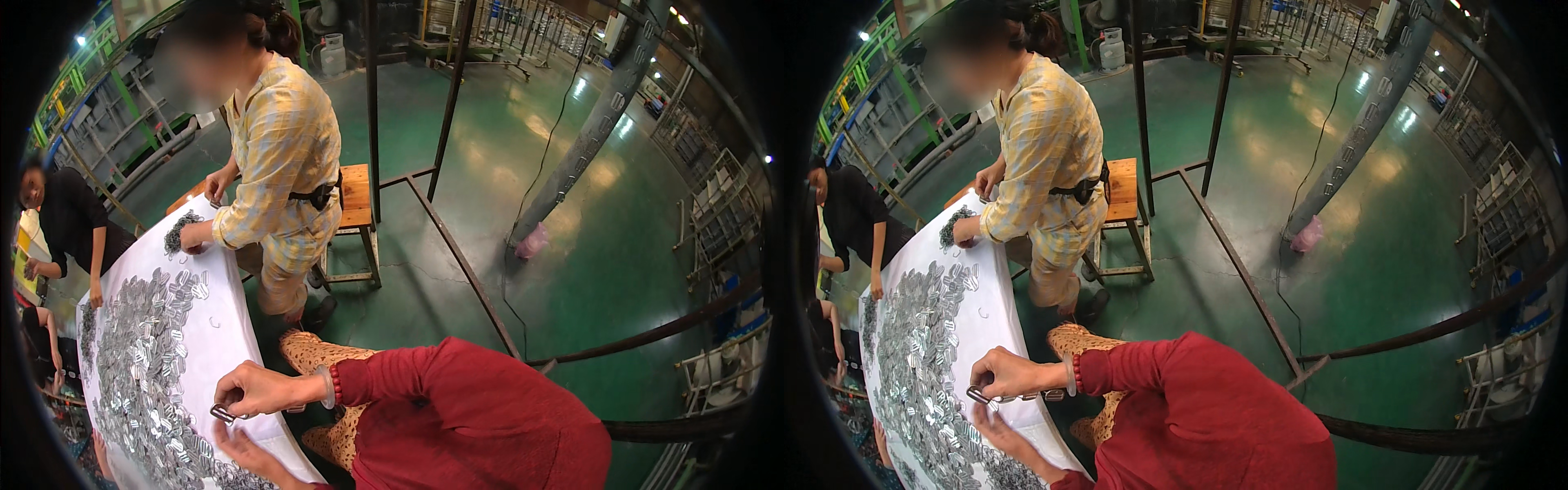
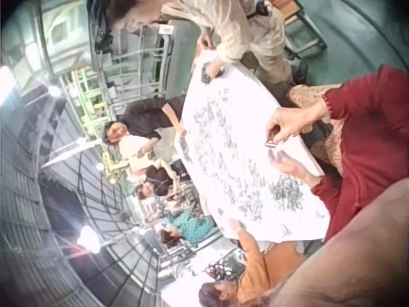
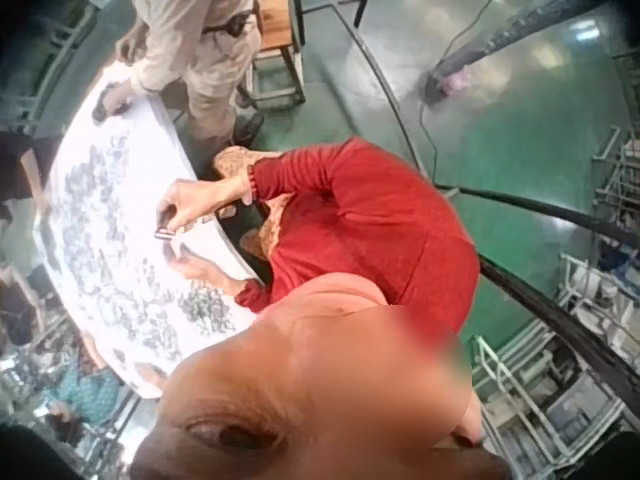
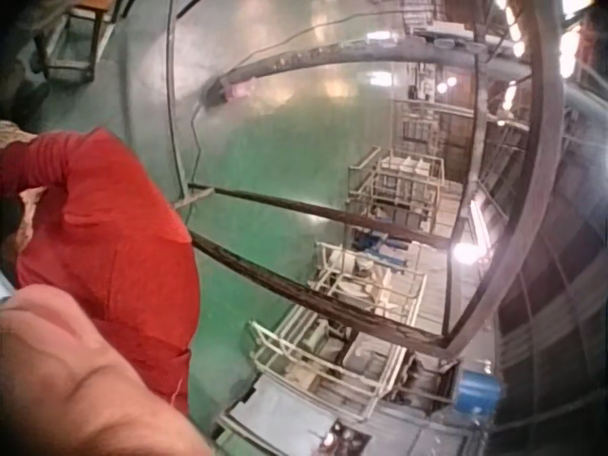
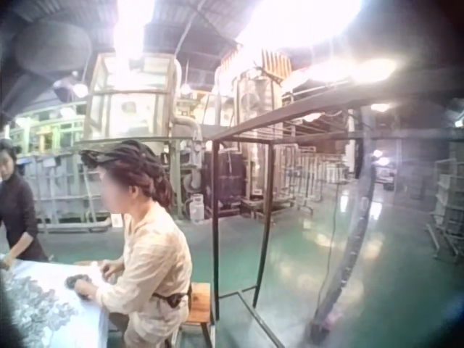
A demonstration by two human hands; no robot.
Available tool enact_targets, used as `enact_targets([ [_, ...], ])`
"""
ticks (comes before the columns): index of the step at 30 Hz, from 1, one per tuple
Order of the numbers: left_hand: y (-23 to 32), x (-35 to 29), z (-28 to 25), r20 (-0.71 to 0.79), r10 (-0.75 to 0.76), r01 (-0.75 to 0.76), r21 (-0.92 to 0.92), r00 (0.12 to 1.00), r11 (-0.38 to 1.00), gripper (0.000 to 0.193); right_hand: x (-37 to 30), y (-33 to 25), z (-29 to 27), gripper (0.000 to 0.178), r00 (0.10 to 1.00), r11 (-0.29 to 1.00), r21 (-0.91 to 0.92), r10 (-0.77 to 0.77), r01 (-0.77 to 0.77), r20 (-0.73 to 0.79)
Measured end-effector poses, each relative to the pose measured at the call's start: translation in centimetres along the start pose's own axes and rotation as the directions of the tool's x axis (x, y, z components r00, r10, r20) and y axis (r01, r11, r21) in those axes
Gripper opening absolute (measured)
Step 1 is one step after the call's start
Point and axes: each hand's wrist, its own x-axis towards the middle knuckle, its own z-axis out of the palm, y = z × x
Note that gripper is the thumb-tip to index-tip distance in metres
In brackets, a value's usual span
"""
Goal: The person assembles small metal buckle-like components with metal rings, picking them from piles on a table and joining them together by hand before placing them aside.
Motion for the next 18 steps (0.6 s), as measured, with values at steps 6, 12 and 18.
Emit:
enact_targets([
  [6,-8.8,3.3,-9.9,0.171,-0.01,-0.126,0.765,0.985,0.631,0.082,-0.8,0.6,-2.3,0.02,1.0,0.998,-0.065,0.006,-0.007,-0.014],
  [12,-19.4,-5.0,-19.4,-0.053,-0.558,0.234,0.938,0.828,0.257,0.08,1.3,3.3,-0.9,0.025,0.98,0.973,-0.176,-0.122,0.149,0.155],
  [18,-14.7,-2.6,-16.4,-0.228,-0.173,0.284,0.68,0.958,0.676,0.021,-0.5,1.3,-2.7,0.022,0.972,0.939,-0.254,0.232,-0.231,-0.027],
])
